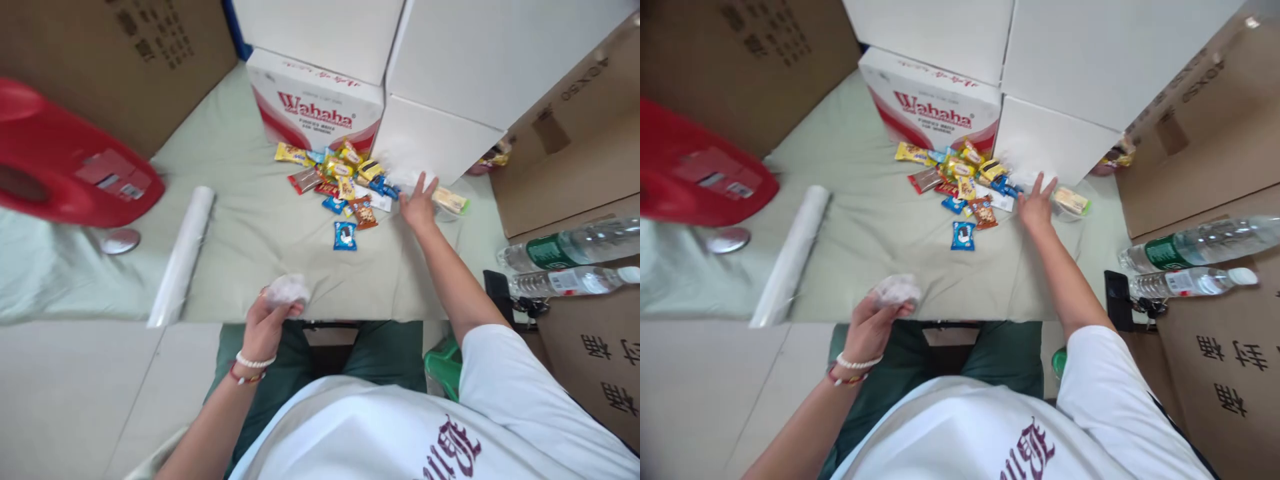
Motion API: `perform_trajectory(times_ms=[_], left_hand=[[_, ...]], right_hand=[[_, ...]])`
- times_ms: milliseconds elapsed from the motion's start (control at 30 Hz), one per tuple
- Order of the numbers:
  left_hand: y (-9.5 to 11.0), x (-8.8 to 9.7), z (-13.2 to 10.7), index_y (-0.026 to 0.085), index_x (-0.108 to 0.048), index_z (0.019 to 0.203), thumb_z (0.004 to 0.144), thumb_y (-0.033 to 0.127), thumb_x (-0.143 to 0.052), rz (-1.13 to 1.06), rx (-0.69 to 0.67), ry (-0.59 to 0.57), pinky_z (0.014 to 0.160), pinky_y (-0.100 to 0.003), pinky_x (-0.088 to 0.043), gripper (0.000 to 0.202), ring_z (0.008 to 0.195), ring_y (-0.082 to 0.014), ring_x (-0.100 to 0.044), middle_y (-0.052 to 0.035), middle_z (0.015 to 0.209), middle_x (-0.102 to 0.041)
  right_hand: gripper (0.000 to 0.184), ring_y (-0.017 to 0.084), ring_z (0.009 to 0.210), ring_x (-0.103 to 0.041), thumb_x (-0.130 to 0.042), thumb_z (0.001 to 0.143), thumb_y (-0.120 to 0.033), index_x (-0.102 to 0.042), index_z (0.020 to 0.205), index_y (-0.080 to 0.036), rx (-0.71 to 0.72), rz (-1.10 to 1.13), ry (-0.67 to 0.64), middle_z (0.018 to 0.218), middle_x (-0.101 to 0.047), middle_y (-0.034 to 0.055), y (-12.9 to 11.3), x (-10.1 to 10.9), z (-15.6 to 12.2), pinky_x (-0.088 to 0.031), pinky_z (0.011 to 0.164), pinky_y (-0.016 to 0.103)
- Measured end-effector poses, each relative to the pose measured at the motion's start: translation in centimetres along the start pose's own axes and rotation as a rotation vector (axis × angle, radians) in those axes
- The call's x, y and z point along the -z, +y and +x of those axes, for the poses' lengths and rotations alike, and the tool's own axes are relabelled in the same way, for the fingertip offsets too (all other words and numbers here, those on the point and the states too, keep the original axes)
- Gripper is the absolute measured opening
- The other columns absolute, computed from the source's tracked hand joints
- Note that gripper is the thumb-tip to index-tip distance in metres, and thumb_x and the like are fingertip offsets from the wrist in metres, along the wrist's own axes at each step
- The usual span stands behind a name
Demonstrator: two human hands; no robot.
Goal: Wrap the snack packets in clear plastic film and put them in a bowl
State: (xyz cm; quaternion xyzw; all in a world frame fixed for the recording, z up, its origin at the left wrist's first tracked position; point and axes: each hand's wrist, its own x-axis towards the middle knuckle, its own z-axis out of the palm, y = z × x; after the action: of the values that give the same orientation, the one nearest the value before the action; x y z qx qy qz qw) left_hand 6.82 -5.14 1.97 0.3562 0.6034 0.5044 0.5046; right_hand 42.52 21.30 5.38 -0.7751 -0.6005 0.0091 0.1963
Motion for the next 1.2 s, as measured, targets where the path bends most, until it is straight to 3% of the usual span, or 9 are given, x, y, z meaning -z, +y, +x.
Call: perform_trajectory(times_ms=[133,200,333,467,567,667,767,967,1200], left_hand=[[-0.1,-1.8,-1.4,0.017,-0.064,0.097,0.071,0.052,-0.085,-0.248,0.201,-0.077,0.062,-0.029,-0.06,0.049,0.066,-0.015,-0.07,-0.0069,0.086,-0.076],[-0.2,-2.4,-1.9,0.016,-0.062,0.096,0.07,0.054,-0.086,-0.268,0.231,-0.118,0.054,-0.024,-0.055,0.051,0.058,-0.0117,-0.067,-0.0067,0.086,-0.076],[-0.4,-3.3,-2.7,0.016,-0.062,0.091,0.071,0.049,-0.085,-0.223,0.245,-0.146,0.047,-0.019,-0.047,0.046,0.052,-0.009,-0.062,-0.0017,0.073,-0.072],[-0.6,-3.9,-2.9,0.017,-0.059,0.084,0.073,0.042,-0.083,-0.158,0.303,-0.084,0.044,-0.017,-0.044,0.036,0.049,-0.0083,-0.06,0.0006,0.068,-0.069],[-0.4,-4.1,-3.0,0.018,-0.058,0.084,0.076,0.042,-0.082,-0.134,0.299,-0.081,0.042,-0.017,-0.042,0.035,0.048,-0.0088,-0.06,0.0005,0.069,-0.069],[0.2,-4.0,-2.9,0.018,-0.057,0.092,0.086,0.058,-0.071,-0.191,0.35,-0.023,0.039,-0.019,-0.041,0.043,0.048,-0.011,-0.062,-0.003,0.074,-0.072],[1.0,-3.9,-2.2,0.019,-0.054,0.101,0.092,0.071,-0.057,-0.338,0.457,0.057,0.039,-0.02,-0.039,0.053,0.048,-0.0129,-0.064,-0.0082,0.081,-0.075],[1.2,-4.3,-0.3,0.02,-0.051,0.089,0.073,0.031,-0.083,-0.347,0.375,0.127,0.037,-0.015,-0.024,0.037,0.042,-0.0053,-0.051,0.0028,0.066,-0.067],[0.4,-4.6,0.0,0.02,-0.053,0.083,0.064,0.026,-0.08,-0.348,0.319,0.029,0.038,-0.015,-0.022,0.034,0.044,-0.0044,-0.047,0.0035,0.063,-0.065]], right_hand=[[0.054,0.038,0.142,-0.051,-0.05,0.101,-0.048,-0.058,0.145,-0.018,0.23,0.198,0.059,0.162,-0.041,0.025,-0.8,3.9,-10.4,-0.05,0.107,0.055],[0.039,0.03,0.122,-0.065,-0.045,0.105,-0.049,-0.073,0.119,-0.025,0.364,0.392,-0.087,0.13,-0.068,0.0164,-1.6,5.1,-16.5,-0.055,0.101,0.047],[0.03,0.021,0.096,-0.071,-0.052,0.105,-0.044,-0.074,0.112,-0.024,0.405,0.734,-0.298,0.114,-0.073,0.01,-3.6,4.6,-25.1,-0.061,0.076,0.033],[0.04,0.017,0.079,-0.067,-0.062,0.099,-0.041,-0.066,0.134,-0.025,0.323,0.793,-0.254,0.135,-0.061,0.0146,-5.4,2.4,-25.3,-0.061,0.063,0.032],[0.06,0.017,0.079,-0.067,-0.072,0.092,-0.039,-0.056,0.149,-0.029,0.431,0.802,-0.329,0.155,-0.046,0.016,-7.3,0.8,-23.4,-0.063,0.066,0.034],[0.04,0.019,0.09,-0.068,-0.071,0.093,-0.033,-0.069,0.133,-0.027,0.612,0.756,-0.414,0.156,-0.049,0.0132,-9.2,-1.0,-22.6,-0.064,0.081,0.038],[0.019,0.021,0.106,-0.07,-0.059,0.1,-0.026,-0.078,0.105,-0.023,0.695,0.789,-0.421,0.13,-0.068,0.0104,-9.6,-2.0,-23.4,-0.059,0.097,0.04],[0.018,0.021,0.115,-0.07,-0.062,0.101,-0.029,-0.079,0.107,-0.029,0.6,0.952,-0.385,0.126,-0.071,0.0076,-4.5,-0.5,-27.1,-0.058,0.1,0.038],[0.022,0.021,0.111,-0.07,-0.059,0.098,-0.022,-0.08,0.103,-0.028,0.474,0.861,-0.447,0.132,-0.067,0.0088,3.4,2.3,-29.3,-0.059,0.097,0.042]])
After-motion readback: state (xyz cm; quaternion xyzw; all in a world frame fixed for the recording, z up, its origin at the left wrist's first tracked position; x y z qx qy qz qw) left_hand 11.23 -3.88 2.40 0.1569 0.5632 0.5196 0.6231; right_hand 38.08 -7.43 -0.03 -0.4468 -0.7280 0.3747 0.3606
